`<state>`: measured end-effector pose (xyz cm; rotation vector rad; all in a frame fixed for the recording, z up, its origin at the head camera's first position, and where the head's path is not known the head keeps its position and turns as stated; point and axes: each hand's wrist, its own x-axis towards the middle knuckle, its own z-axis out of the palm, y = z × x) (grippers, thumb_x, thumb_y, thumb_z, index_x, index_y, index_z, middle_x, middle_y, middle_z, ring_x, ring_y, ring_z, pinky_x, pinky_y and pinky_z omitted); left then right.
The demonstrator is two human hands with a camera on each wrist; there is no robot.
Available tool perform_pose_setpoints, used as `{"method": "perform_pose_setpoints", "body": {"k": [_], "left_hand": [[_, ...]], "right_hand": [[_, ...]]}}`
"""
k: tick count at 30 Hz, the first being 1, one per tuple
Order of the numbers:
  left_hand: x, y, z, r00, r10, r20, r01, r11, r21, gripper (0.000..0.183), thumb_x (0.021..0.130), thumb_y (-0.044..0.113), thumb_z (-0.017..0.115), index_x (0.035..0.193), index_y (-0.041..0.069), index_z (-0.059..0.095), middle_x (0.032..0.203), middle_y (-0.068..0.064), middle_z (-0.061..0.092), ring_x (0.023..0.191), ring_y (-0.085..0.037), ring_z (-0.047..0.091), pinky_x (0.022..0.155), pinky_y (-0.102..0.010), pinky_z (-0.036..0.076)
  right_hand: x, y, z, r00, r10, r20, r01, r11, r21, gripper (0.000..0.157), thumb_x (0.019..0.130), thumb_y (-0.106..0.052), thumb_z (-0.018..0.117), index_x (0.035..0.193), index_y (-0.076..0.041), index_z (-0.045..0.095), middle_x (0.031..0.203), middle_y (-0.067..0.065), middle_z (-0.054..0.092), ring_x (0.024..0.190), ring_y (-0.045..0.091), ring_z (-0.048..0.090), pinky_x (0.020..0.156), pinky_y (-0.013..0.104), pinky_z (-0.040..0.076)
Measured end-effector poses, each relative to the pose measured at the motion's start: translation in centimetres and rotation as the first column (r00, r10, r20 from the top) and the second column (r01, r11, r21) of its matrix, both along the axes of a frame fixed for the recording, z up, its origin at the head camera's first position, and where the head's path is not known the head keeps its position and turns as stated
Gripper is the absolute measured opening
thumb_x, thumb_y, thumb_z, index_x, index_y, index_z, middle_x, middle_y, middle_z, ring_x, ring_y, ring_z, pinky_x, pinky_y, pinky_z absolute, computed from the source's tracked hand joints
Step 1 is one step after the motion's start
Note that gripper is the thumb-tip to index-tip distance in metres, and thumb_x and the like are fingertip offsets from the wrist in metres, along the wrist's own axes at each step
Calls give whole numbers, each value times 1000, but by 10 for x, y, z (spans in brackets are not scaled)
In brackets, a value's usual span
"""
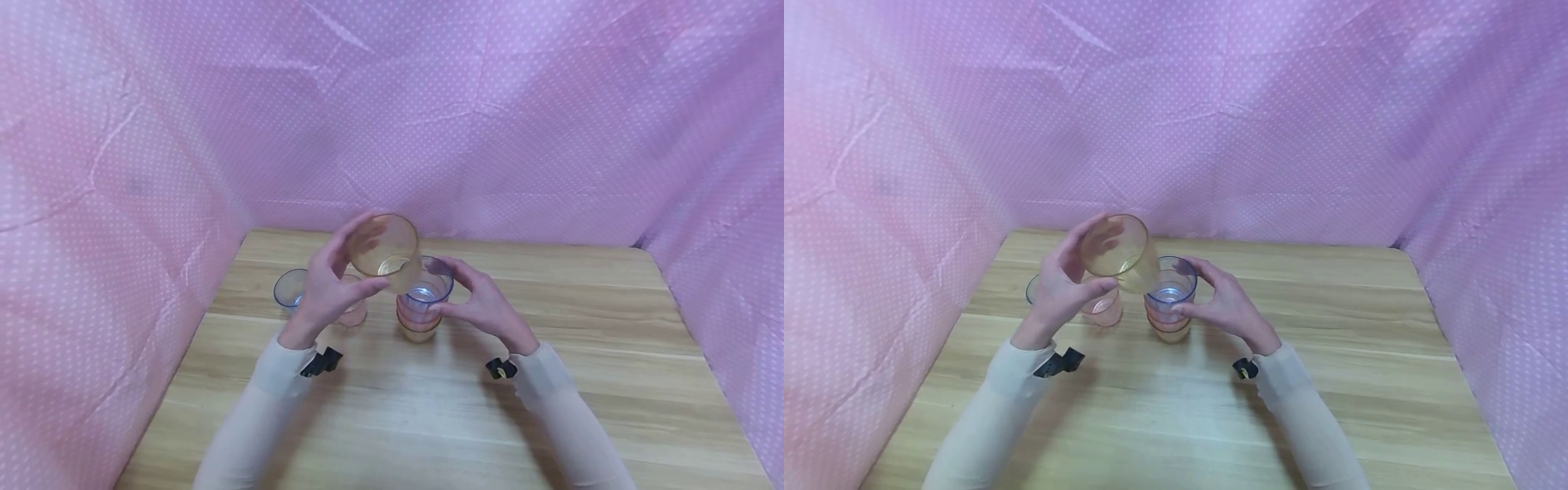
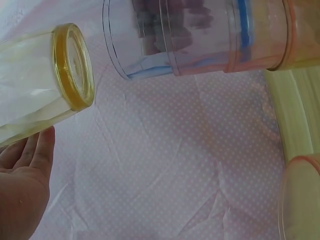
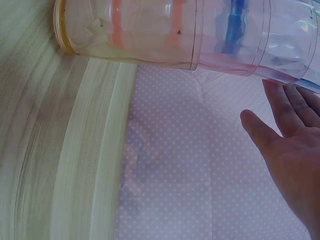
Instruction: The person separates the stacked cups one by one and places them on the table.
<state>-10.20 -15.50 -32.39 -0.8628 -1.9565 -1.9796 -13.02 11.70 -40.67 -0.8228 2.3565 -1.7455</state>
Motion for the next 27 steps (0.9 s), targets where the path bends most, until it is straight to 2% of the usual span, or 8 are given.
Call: {"method": "perform_pose_setpoints", "body": {"k": [5, 12, 20, 27], "left_hand": [[7, -10, -4, 1000, 3, -11, -3, 1000, -8, 95, 81, 28, 91, 154, -4, 40, 148, -25, 54, 139, -33, 52, 117, -47, 42], [19, -24, -15, 999, 29, 21, -28, 999, -36, 92, 74, -12, 84, 153, -6, 39, 150, -25, 52, 141, -29, 50, 117, -44, 41], [32, -37, -26, 999, 37, 17, -36, 999, -38, 94, 72, -14, 85, 152, -12, 36, 149, -28, 51, 142, -28, 49, 118, -44, 40], [45, -44, -36, 995, 72, 72, -67, 996, -64, 95, 67, -24, 81, 151, -13, 36, 148, -29, 51, 140, -23, 51, 118, -39, 41]], "right_hand": [[0, 1, 0, 1000, 2, 2, -2, 1000, 4, 78, 81, -11, 90, 148, -3, 51, 141, 8, 63, 138, 24, 52, 124, 43, 30], [1, 1, 2, 1000, 1, 13, -1, 1000, 6, 79, 80, -12, 90, 149, -4, 51, 141, 8, 63, 138, 25, 52, 124, 43, 30], [1, 0, 3, 1000, 7, 11, -7, 1000, 9, 79, 81, -13, 90, 149, -5, 51, 141, 8, 63, 139, 24, 51, 124, 43, 30], [1, 1, 3, 1000, 12, 16, -12, 1000, 1, 78, 81, -13, 90, 149, -5, 52, 141, 7, 63, 139, 24, 51, 124, 43, 30]]}}
